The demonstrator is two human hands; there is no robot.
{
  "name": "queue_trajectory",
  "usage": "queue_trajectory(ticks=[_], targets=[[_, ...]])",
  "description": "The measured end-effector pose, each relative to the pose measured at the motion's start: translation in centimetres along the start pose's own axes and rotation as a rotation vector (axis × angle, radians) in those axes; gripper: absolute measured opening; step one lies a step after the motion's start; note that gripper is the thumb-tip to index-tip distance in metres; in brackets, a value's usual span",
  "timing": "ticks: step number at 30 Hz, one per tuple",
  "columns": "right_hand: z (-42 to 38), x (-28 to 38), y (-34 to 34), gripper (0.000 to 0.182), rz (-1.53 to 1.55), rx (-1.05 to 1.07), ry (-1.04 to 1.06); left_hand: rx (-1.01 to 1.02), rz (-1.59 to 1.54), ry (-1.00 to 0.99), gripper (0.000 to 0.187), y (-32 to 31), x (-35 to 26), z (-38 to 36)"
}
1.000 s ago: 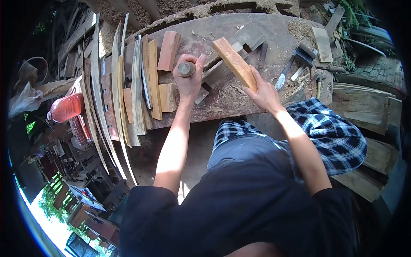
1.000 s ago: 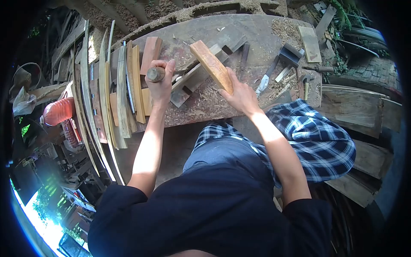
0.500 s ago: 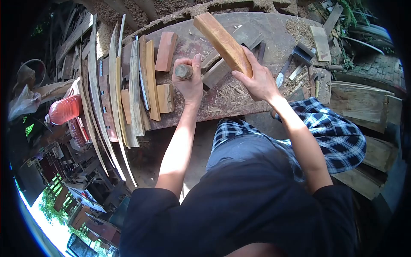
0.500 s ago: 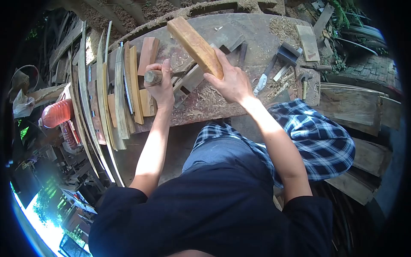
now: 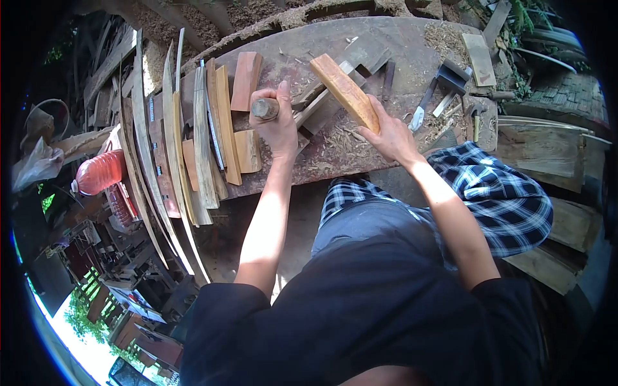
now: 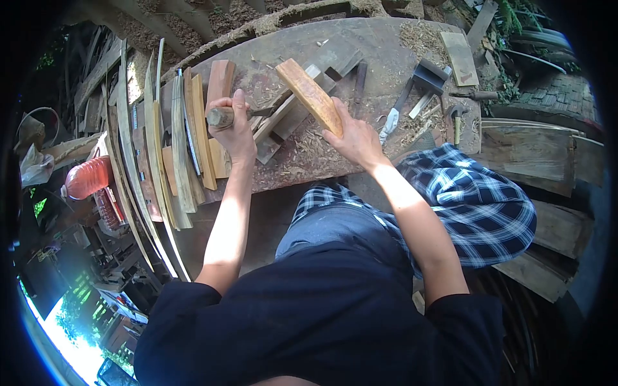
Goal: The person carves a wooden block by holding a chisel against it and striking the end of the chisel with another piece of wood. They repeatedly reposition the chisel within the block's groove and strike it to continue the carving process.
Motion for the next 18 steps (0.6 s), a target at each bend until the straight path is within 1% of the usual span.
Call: queue_trajectory(ticks=[4, 10, 12, 13, 15, 18], targets=[[0.1, 0.0, 0.0, 0.087, -0.002, 0.027, -0.010, -0.013, -0.018, -0.017, 0.024, -0.1, -0.8, -0.1], [0.3, -0.2, 0.1, 0.086, 0.016, 0.001, 0.005, -0.054, -0.053, -0.003, 0.026, -0.9, -1.1, 0.0], [0.2, 0.1, 0.2, 0.088, -0.001, 0.077, 0.000, -0.074, -0.028, -0.009, 0.025, -0.7, -1.2, 0.3], [0.2, -0.1, -0.1, 0.088, 0.000, 0.076, 0.000, -0.073, -0.027, -0.010, 0.025, -0.8, -1.2, 0.6], [0.1, -0.3, -0.1, 0.087, -0.002, -0.010, 0.027, -0.077, -0.050, -0.008, 0.026, -0.9, -1.1, 1.0], [0.0, -0.5, -0.2, 0.086, 0.004, -0.024, 0.038, -0.074, -0.082, 0.001, 0.025, -1.3, -1.2, 1.2]])
Point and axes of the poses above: each hand's wrist, its own z-axis towards the middle knuckle, its own y-axis out of the back of the hand, x = y × z, the point moved 8 cm from there along z, towards the middle knuckle, and after that the axes turned 5 degrees about -z, right-handed, at the moved point
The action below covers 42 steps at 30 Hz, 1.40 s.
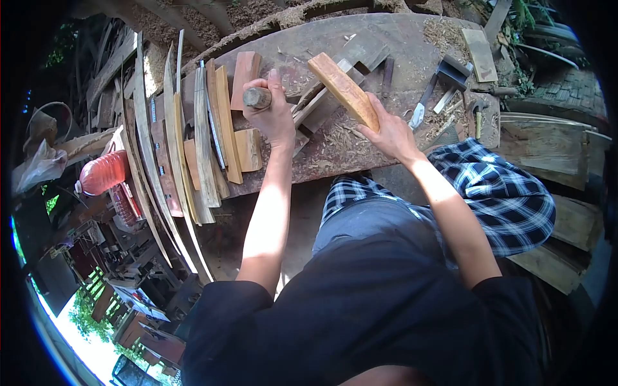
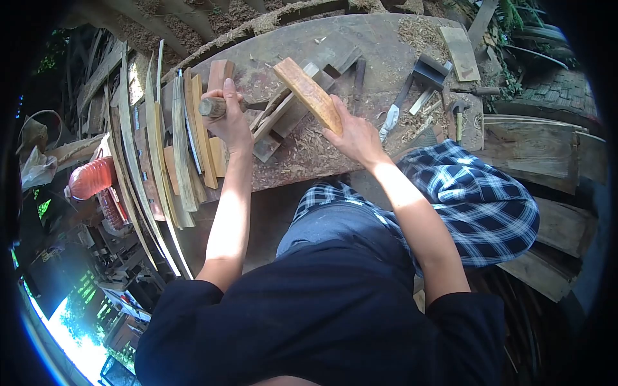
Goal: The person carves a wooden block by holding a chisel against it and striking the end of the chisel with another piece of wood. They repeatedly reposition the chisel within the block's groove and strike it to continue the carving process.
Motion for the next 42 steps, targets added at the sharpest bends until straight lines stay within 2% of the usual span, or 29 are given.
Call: queue_trajectory(ticks=[16, 19, 22, 25, 30, 32, 33, 34, 35, 36, 37, 38, 39, 40, 41, 42], targets=[[-0.6, -0.3, -0.3, 0.089, -0.020, 0.033, -0.014, 0.043, 0.015, -0.059, 0.026, -1.4, 0.4, -0.2], [-0.5, -0.4, -0.2, 0.086, -0.001, -0.026, 0.007, 0.087, 0.047, -0.074, 0.025, -1.9, 0.7, -0.3], [-0.2, -0.5, -0.2, 0.086, 0.008, 0.020, -0.025, 0.099, 0.047, -0.041, 0.025, -1.8, 1.0, -0.1], [0.2, 0.8, 1.7, 0.086, 0.181, 0.019, -0.043, 0.104, 0.038, -0.043, 0.024, -1.7, 1.1, -0.1], [-1.7, 10.8, 12.1, 0.085, 0.446, -0.175, 0.137, 0.127, 0.090, -0.082, 0.023, -1.6, 1.5, -0.9], [-3.2, 14.5, 15.1, 0.087, 0.606, -0.234, 0.424, 0.137, -0.063, -0.153, 0.018, -2.0, 0.2, -1.2], [-4.1, 15.7, 15.7, 0.091, 0.599, -0.262, 0.537, 0.128, -0.171, -0.036, 0.017, -1.7, 1.2, -1.3], [-4.5, 16.1, 15.3, 0.091, 0.526, -0.235, 0.559, 0.118, -0.279, 0.081, 0.018, -1.4, 2.1, -1.7], [-4.0, 15.8, 13.4, 0.091, 0.311, -0.100, 0.477, 0.155, -0.307, 0.001, 0.023, -1.5, 1.2, -1.7], [-3.6, 15.6, 12.1, 0.091, 0.094, 0.032, 0.392, 0.111, -0.172, 0.038, 0.021, -0.8, 2.4, -1.9], [-3.2, 15.0, 11.3, 0.091, 0.030, 0.185, 0.269, 0.111, -0.127, 0.002, 0.019, 0.1, 3.8, -2.1], [-3.6, 15.2, 11.4, 0.091, 0.026, 0.176, 0.267, 0.114, -0.086, -0.033, 0.017, 0.0, 3.5, -1.9], [-4.1, 15.8, 12.4, 0.092, 0.175, 0.070, 0.330, 0.132, -0.159, 0.041, 0.017, -0.2, 4.2, -1.5], [-4.9, 16.1, 13.0, 0.092, 0.334, -0.021, 0.383, 0.149, -0.220, 0.129, 0.017, 0.2, 4.9, -2.0], [-5.7, 17.2, 14.3, 0.092, 0.408, -0.210, 0.515, 0.116, -0.523, 0.352, 0.018, -0.3, 6.5, -3.1], [-6.2, 17.9, 15.1, 0.092, 0.415, -0.247, 0.551, 0.218, -0.091, -0.062, 0.016, 0.2, 4.9, -2.1]])
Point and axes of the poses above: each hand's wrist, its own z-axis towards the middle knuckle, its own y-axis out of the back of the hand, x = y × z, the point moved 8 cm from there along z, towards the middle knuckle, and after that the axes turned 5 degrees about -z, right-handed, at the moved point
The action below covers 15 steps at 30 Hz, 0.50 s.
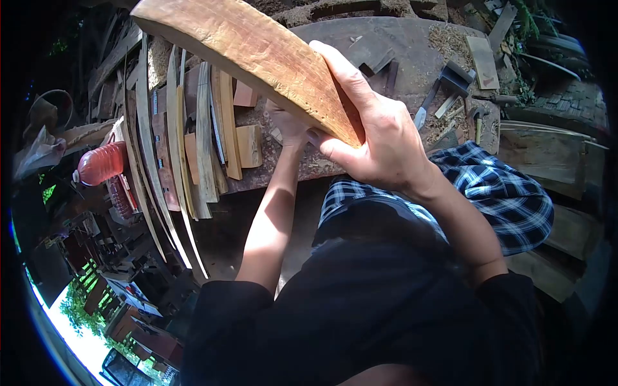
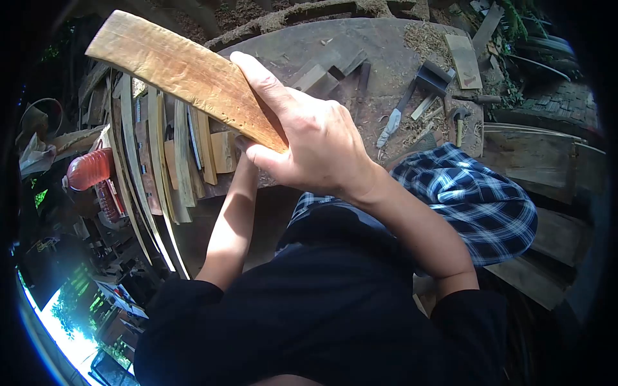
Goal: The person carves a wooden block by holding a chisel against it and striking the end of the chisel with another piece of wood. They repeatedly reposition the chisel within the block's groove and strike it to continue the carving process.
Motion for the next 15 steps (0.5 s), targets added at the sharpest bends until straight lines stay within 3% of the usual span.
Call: queue_trajectory(ticks=[2, 3, 4, 5, 6, 8, 10, 12, 13, 14, 15], targets=[[-0.4, -0.3, -0.8, 0.093, -0.018, 0.003, 0.001, 0.036, 0.278, -0.225, 0.017, 0.1, -1.0, -0.4], [-0.5, -2.4, -2.5, 0.093, -0.181, 0.202, -0.130, 0.037, 0.270, -0.230, 0.017, 2.3, 1.9, -3.1], [-0.9, -4.8, -4.0, 0.094, -0.344, 0.400, -0.260, -0.285, 0.237, 0.030, 0.018, 7.3, 8.1, -3.2], [-1.1, -5.1, -3.8, 0.094, -0.379, 0.345, -0.169, -0.601, 0.198, 0.296, 0.019, 5.9, 17.2, -2.8], [-0.8, -4.8, -3.5, 0.094, -0.384, 0.346, -0.163, -0.607, 0.193, 0.293, 0.019, 8.6, 9.6, -5.4], [-0.9, -3.0, -2.1, 0.095, -0.237, 0.226, -0.198, 0.001, -0.110, 0.192, 0.017, 0.2, 1.0, -0.8], [-0.9, -0.1, -0.6, 0.095, -0.059, -0.028, 0.004, 0.004, -0.040, 0.078, 0.015, 0.1, 1.0, -0.7], [-1.1, -0.6, -1.3, 0.094, -0.146, -0.021, 0.047, 0.092, 0.140, -0.042, 0.017, -0.4, -0.2, -0.4], [-0.8, -2.7, -2.7, 0.094, -0.256, 0.182, -0.087, -0.098, -0.108, 0.252, 0.025, 0.5, 1.6, -1.9], [-1.1, -4.8, -3.8, 0.094, -0.365, 0.380, -0.228, 0.022, 0.044, -0.021, 0.032, 0.2, -0.2, -1.8], [-1.1, -4.9, -3.4, 0.092, -0.353, 0.395, -0.257, 0.001, -0.002, 0.001, 0.025, -0.6, -1.6, -1.2]])
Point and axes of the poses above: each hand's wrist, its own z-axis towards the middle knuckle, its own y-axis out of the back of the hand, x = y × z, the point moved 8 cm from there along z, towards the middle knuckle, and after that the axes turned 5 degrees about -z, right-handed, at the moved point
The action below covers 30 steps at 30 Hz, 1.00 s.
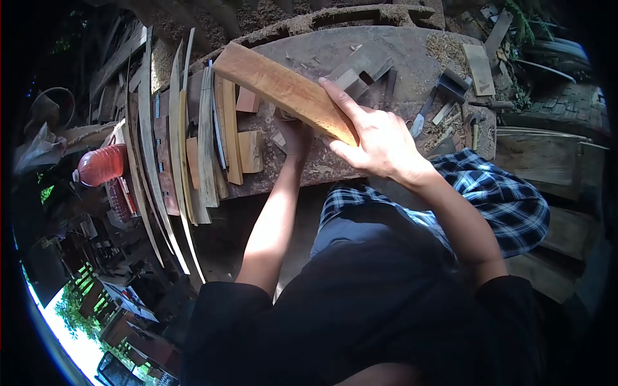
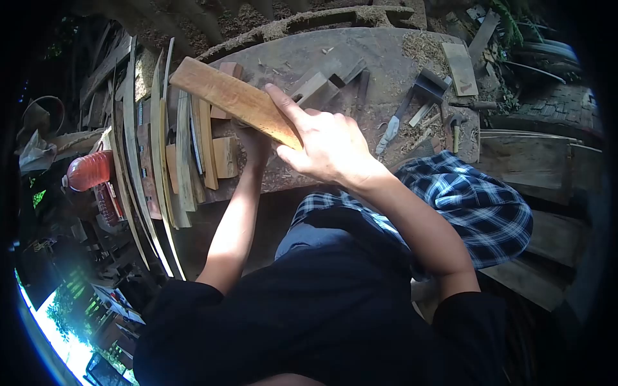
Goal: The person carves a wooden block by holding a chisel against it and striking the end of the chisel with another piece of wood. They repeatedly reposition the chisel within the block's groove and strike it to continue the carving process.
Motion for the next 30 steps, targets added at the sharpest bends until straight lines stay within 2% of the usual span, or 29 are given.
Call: queue_trajectory(ticks=[1, 3, 4, 5, 10, 13, 15, 17, 19, 23, 30], targets=[[0.2, -0.5, 0.0, 0.092, -0.009, -0.001, 0.006, -0.033, -0.041, 0.025, 0.019, -0.5, -1.2, 0.5], [-0.1, -3.0, -0.5, 0.087, 0.302, -0.170, -0.125, 0.056, 0.186, -0.030, 0.010, -0.4, -2.2, 1.6], [-0.1, -4.2, -0.6, 0.086, 0.362, -0.215, -0.172, 0.001, 0.202, 0.031, 0.023, -0.3, -2.5, 1.7], [0.0, -5.9, -1.3, 0.086, 0.379, -0.246, -0.200, -0.005, 0.205, 0.025, 0.023, 0.1, -2.3, 1.7], [0.1, -13.8, -7.6, 0.088, 0.112, -0.085, -0.341, -0.043, 0.032, 0.129, 0.023, 0.9, -0.6, 2.2], [-0.6, -14.4, -9.2, 0.087, -0.019, -0.014, -0.372, -0.039, -0.045, 0.192, 0.020, 2.6, -0.5, 2.6], [-0.4, -14.7, -9.8, 0.086, -0.094, -0.064, -0.327, -0.142, -0.298, 0.218, 0.020, 4.0, 0.1, 3.0], [-0.3, -14.8, -9.6, 0.085, -0.101, -0.087, -0.309, -0.156, -0.344, 0.218, 0.022, 5.6, 0.9, 4.0], [-0.3, -14.7, -9.3, 0.086, -0.106, -0.064, -0.328, -0.340, -0.476, 0.275, 0.022, 7.6, 1.1, 4.1], [-0.9, -14.9, -10.0, 0.088, -0.100, -0.048, -0.333, -0.240, -0.383, 0.150, 0.024, 6.0, -2.2, 4.5], [-1.2, -15.1, -10.0, 0.088, -0.101, -0.047, -0.345, -0.010, -0.180, 0.148, 0.024, 0.6, -1.7, 4.6]])
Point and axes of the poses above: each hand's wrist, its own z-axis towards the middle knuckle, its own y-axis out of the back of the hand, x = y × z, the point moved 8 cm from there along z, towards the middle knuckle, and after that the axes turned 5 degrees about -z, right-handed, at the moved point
